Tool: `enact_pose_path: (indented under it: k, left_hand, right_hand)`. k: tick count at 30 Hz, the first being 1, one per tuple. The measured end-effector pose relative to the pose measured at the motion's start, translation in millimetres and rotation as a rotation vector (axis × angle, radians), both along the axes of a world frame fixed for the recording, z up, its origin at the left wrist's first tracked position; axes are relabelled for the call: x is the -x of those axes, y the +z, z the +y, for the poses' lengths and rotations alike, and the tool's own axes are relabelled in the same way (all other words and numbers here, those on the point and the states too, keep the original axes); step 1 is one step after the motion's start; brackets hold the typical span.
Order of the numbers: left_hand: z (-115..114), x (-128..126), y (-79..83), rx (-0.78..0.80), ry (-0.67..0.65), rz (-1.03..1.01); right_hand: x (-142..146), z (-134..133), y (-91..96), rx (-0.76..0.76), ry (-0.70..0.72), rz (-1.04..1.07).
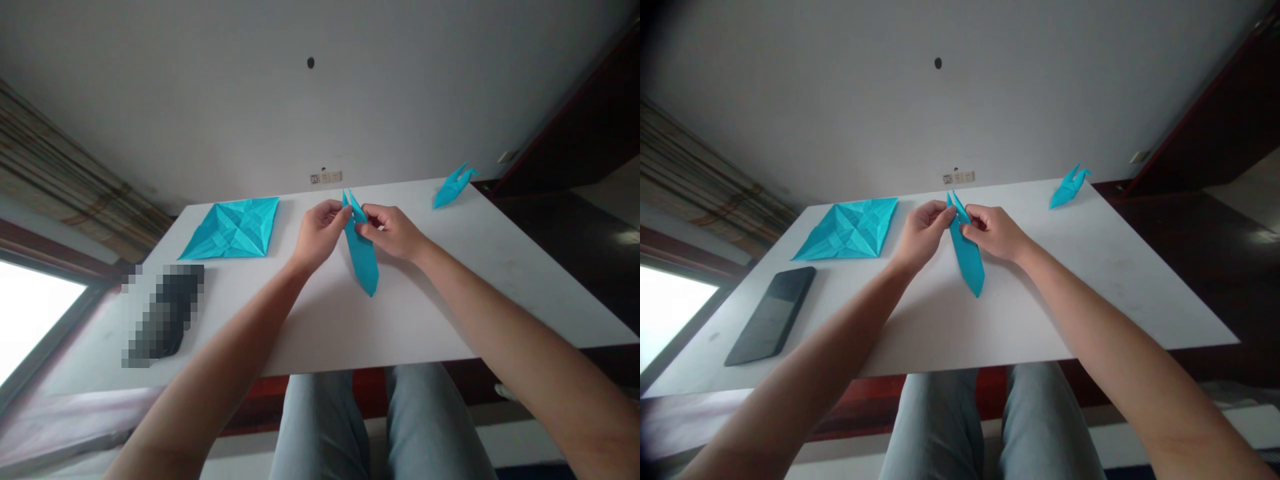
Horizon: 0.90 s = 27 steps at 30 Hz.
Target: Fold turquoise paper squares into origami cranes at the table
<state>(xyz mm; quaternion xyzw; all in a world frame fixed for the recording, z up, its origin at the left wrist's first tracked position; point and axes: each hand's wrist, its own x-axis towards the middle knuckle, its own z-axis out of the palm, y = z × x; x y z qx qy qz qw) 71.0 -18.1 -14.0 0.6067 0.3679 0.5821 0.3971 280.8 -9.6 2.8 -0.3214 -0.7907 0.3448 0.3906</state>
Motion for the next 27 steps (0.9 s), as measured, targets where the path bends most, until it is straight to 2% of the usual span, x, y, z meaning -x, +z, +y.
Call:
enact_pose_path:
  k: [6, 12, 20, 23, 27]
  left_hand:
    - [0, 0, -0.3, -0.027, 0.014, 0.008]
    - [3, -1, -2.0, -0.078, -0.029, -0.057]
    - [6, 2, -0.2, -0.12, 0.045, -0.075]
    - [5, 2, -0.1, -0.065, 0.043, -0.11]
    - [0, 0, -1.7, -0.024, -0.037, -0.129]
  right_hand:
    - [2, -3, 2.6, -0.062, 0.004, -0.041]
    - [0, -2, 0.6, -0.003, 0.016, -0.027]
    - [1, -1, -3.2, 0.118, 0.125, 0.043]
    - [2, 4, -4.6, 0.134, 0.084, 0.158]
    - [0, 15, -8.7, 0.167, -0.024, 0.308]
